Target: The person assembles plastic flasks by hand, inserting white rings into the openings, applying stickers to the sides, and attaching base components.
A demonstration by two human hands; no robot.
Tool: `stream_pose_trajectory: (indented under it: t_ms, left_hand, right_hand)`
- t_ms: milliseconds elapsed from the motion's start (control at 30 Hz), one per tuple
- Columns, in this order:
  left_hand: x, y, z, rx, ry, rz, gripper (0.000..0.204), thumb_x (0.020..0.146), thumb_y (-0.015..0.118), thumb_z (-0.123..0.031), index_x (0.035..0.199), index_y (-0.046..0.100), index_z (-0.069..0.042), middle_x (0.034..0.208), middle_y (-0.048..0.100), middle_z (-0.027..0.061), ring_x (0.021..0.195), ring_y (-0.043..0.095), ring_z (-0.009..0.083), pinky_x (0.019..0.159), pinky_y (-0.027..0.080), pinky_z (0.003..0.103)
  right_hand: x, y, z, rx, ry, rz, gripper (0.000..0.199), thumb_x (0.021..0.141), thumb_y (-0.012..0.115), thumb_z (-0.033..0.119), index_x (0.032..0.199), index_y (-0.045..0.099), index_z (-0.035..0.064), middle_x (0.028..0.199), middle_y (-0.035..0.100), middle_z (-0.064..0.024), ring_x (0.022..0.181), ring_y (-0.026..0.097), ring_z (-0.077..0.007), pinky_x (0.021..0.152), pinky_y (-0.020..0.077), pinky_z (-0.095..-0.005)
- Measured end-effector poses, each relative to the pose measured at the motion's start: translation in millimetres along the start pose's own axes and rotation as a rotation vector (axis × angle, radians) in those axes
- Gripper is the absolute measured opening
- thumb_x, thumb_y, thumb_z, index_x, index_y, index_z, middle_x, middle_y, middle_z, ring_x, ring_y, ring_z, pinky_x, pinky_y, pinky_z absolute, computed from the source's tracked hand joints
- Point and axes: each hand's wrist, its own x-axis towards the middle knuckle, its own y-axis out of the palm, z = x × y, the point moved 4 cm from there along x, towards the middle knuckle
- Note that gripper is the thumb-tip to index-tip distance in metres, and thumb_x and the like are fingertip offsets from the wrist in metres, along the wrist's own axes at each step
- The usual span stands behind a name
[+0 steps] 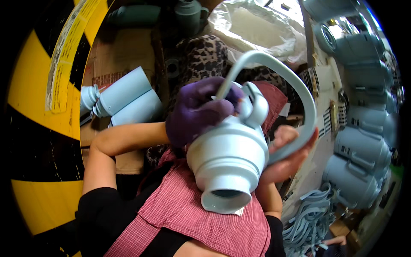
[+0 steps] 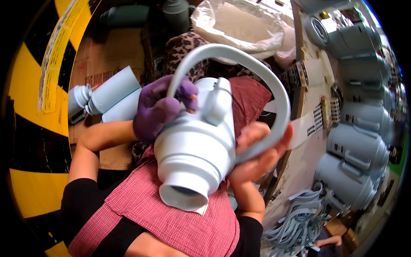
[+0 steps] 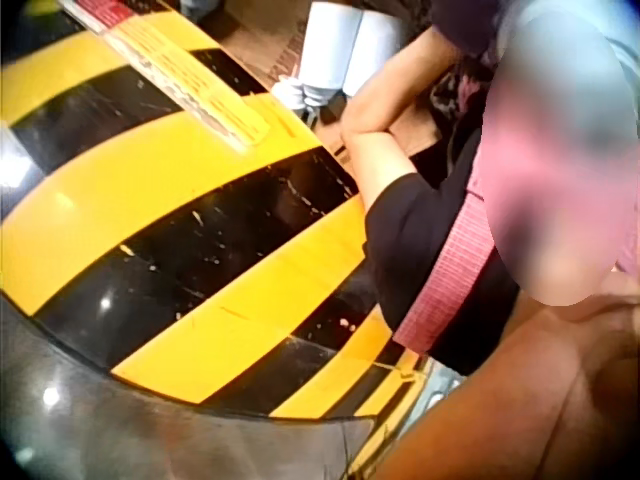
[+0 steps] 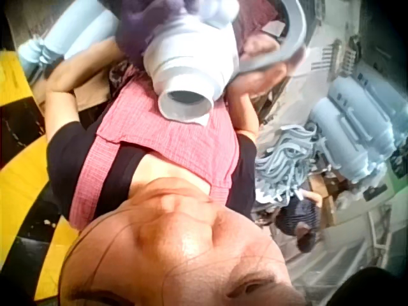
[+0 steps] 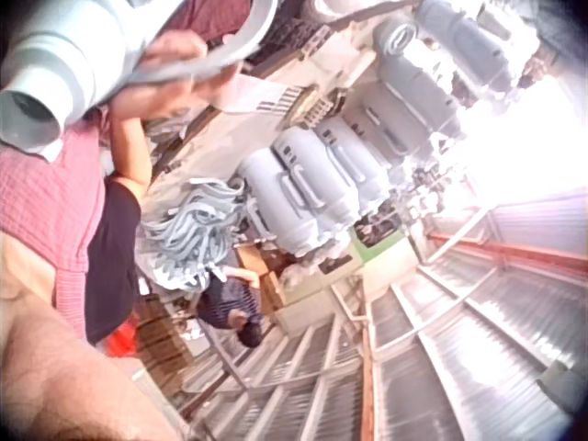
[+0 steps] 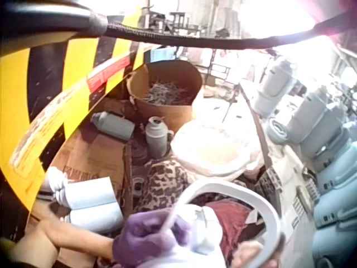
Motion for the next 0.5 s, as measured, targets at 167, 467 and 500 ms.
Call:
stream_pose_trajectory:
  t_ms: [167,467,500]
  left_hand:
    - [18,-13,-2,-0.042,-0.035,0.027,0.032,0.094,0.064,-0.028,0.107,0.064,0.001,0.083,0.061,0.0019,0.072,0.053,0.0076,0.067,0.045,0.024]
    - [125,11,-95,0.468,0.816,-0.055,0.064,0.098,0.050,-0.062,0.101,0.057,0.001,0.096,0.058,0.0127,0.095,0.058,0.0257,0.086,0.048,0.036]
    - [130,-20,-111,0.790,1.100,0.015,0.070,0.096,0.051,-0.067,0.110,0.056,0.001,0.111,0.057,0.0120,0.106,0.056,0.0252,0.096,0.046,0.036]
  right_hand:
    - [24,19,-22,0.457,0.229,0.117,0.068,0.103,0.045,0.052,0.152,0.035,0.0066,0.097,0.060,-0.0103,0.098,0.056,-0.0212,0.092,0.0431,-0.0364]
    - [151,10,-103,0.196,0.545,0.491,0.055,0.108,0.047,0.045,0.137,0.055,-0.0006,0.119,0.068,-0.0082,0.107,0.064,-0.0149,0.092,0.0527,-0.0295]
    - [156,11,-95,0.407,0.642,0.357,0.053,0.110,0.040,0.042,0.136,0.056,-0.0002,0.120,0.068,-0.0088,0.107,0.064,-0.0138,0.093,0.0537,-0.0321]
